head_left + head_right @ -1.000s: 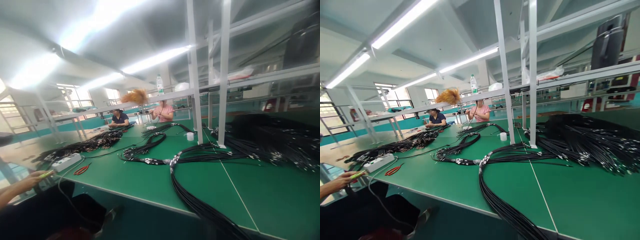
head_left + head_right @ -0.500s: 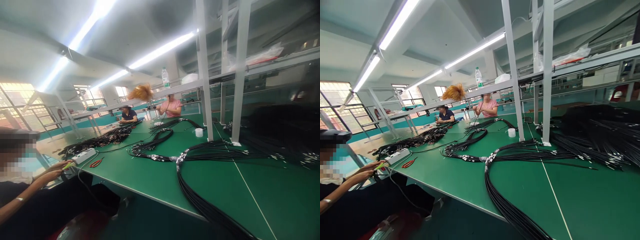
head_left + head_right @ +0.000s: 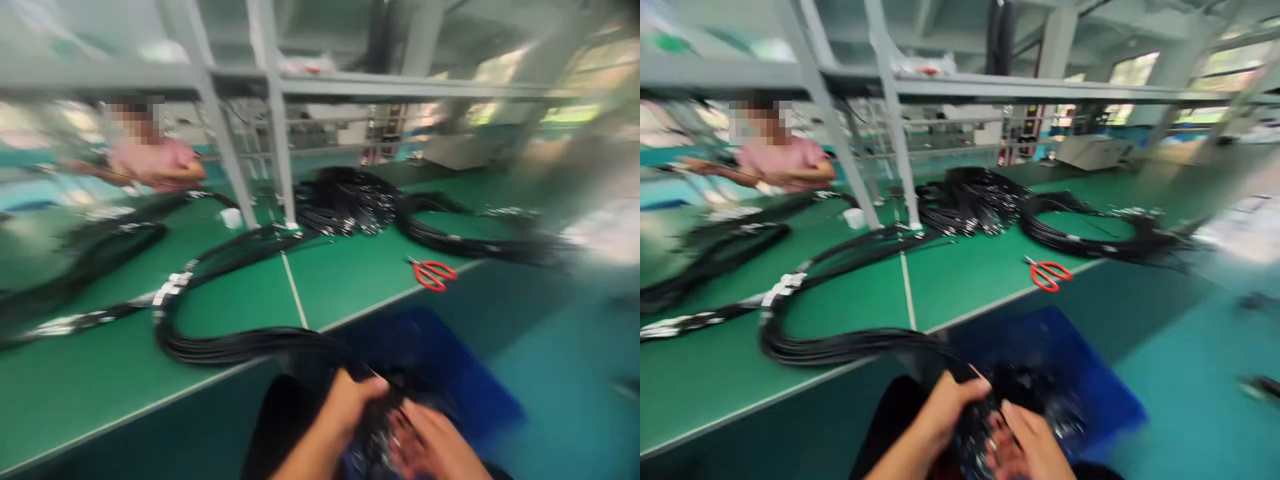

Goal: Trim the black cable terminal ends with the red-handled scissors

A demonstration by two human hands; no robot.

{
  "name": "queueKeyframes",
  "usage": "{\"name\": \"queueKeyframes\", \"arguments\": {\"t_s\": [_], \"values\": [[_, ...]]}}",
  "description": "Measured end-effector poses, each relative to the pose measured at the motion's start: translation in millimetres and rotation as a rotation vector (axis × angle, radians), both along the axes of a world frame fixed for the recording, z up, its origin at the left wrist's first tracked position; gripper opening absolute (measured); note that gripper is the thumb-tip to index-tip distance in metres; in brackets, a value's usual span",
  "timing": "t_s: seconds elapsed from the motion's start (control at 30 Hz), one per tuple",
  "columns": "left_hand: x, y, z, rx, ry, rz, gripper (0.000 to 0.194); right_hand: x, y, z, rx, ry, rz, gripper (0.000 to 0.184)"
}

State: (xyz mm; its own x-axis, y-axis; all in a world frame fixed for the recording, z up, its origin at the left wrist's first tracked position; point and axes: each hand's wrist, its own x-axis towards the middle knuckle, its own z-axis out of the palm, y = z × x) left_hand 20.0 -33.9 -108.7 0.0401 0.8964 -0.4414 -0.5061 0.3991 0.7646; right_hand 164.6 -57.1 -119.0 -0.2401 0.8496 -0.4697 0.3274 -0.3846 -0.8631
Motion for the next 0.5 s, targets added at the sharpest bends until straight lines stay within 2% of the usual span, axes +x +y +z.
{"name": "queueKeyframes", "arguments": {"t_s": [0.03,0.1,0.23,0.37,0.5], "values": [[4,5,-5.9,-0.002,0.02,-0.003,0.009,3,1,-3.7,-0.037,0.039,-0.031,0.031],[7,12,-15.2,-0.005,0.052,-0.003,0.011,6,8,-11.1,-0.07,0.099,-0.062,0.043],[6,14,-21.0,0.0,0.129,0.07,0.015,4,15,-15.1,-0.043,0.161,-0.044,0.042],[10,15,-23.6,0.008,0.171,0.123,0.017,10,3,-9.6,-0.098,0.244,-0.037,0.037],[13,21,-29.2,-0.006,0.201,0.172,0.016,27,-15,-9.7,-0.157,0.295,-0.057,0.043]]}}
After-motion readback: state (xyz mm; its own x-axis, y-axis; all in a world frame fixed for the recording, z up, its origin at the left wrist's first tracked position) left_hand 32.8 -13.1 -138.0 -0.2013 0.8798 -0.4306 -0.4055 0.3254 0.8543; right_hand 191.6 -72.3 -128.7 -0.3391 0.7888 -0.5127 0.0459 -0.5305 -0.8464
